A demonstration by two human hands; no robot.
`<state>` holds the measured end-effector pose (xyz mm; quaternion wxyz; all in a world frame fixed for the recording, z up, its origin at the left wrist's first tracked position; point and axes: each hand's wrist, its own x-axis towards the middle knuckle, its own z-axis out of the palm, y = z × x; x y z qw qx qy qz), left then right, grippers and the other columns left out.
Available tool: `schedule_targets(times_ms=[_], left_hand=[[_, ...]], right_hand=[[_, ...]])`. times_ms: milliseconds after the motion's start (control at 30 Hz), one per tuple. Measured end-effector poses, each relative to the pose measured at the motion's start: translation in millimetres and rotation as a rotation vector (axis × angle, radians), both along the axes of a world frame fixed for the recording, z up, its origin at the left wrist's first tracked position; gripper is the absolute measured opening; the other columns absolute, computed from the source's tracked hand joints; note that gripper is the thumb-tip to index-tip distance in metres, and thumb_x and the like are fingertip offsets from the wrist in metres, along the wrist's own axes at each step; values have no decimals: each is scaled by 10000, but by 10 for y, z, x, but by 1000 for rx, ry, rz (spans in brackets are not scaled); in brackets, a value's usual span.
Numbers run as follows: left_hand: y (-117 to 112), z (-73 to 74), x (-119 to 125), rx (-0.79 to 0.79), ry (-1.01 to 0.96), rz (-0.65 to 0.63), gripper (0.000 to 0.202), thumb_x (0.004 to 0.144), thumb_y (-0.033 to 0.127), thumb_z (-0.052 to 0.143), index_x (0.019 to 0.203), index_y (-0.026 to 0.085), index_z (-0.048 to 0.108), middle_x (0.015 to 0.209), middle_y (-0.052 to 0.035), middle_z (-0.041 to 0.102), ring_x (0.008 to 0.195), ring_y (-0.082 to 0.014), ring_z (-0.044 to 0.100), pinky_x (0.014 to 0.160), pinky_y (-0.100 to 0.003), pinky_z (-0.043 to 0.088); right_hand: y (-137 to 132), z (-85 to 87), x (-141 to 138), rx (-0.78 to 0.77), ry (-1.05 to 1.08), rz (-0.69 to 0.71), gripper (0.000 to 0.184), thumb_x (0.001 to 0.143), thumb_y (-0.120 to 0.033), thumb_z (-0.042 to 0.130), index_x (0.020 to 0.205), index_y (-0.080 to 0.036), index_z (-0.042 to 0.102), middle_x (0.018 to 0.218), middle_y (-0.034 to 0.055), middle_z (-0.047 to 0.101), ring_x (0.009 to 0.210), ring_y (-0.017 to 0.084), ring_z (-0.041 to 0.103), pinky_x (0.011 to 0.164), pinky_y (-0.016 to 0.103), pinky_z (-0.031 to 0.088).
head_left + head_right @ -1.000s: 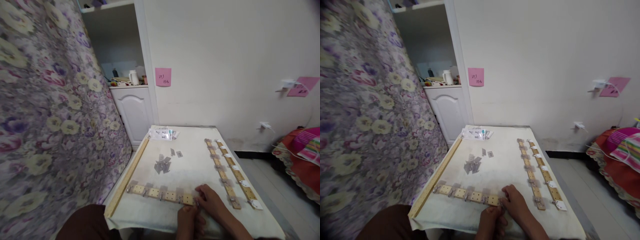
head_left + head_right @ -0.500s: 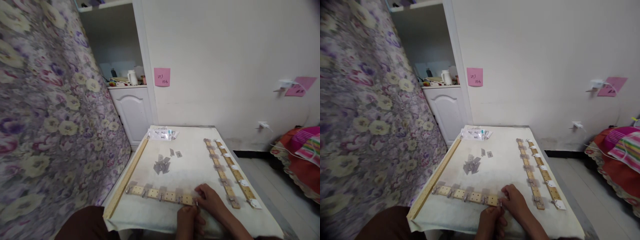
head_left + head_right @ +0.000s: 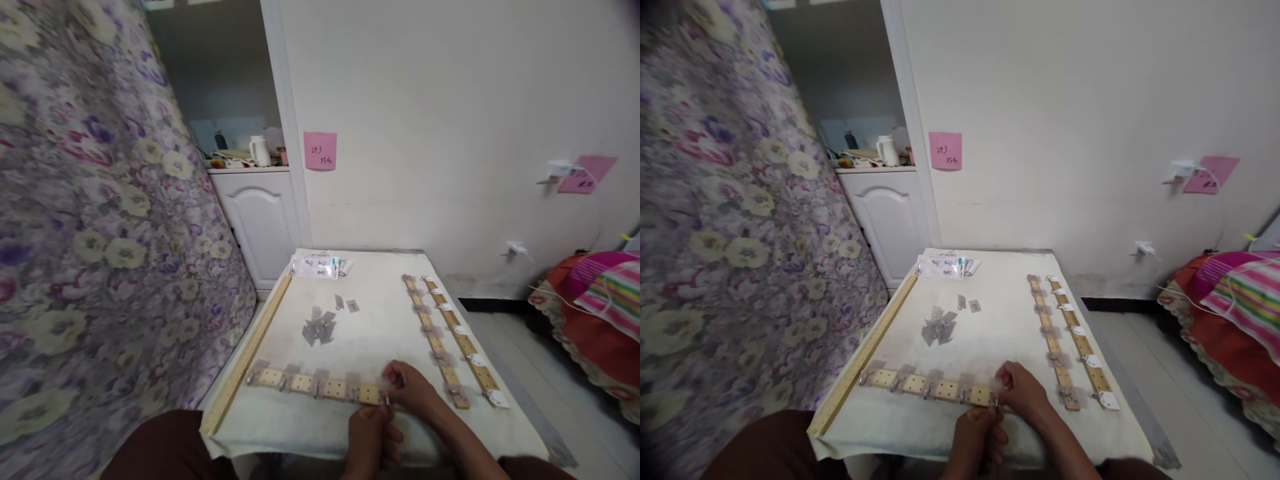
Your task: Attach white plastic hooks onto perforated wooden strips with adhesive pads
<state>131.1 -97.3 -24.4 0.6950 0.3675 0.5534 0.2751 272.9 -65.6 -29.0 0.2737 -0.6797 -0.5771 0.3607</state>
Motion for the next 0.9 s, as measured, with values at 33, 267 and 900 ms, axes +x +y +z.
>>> schedule_targets(times_ms=[33, 267, 900], left_hand=[[-3, 6, -2, 0, 2, -2, 258, 691, 423, 488, 723, 168, 511, 502, -2, 624, 279, -86, 472, 292, -194, 168], [-27, 28, -10, 19, -10, 3, 338, 670, 501, 507, 736, 170, 513, 503, 2, 623, 270, -82, 453, 307, -199, 175], [34, -126, -11, -25, -67, -15, 255, 591, 397, 537, 658, 151, 554, 346, -18, 563, 236, -109, 398, 330, -215, 208]], right_hand=[[-4, -9, 0, 6, 11, -5, 310, 562, -196, 636, 870, -199, 605, 783, -21, 613, 682, 128, 531, 618, 226, 391], [-76, 167, 173, 187, 150, -46, 303, 732, -340, 527, 970, -172, 609, 814, 36, 652, 769, 187, 595, 715, 293, 457], [22, 391, 260, 310, 10, -94, 164, 751, -285, 468, 752, -188, 601, 658, 0, 620, 647, 165, 555, 595, 249, 402]])
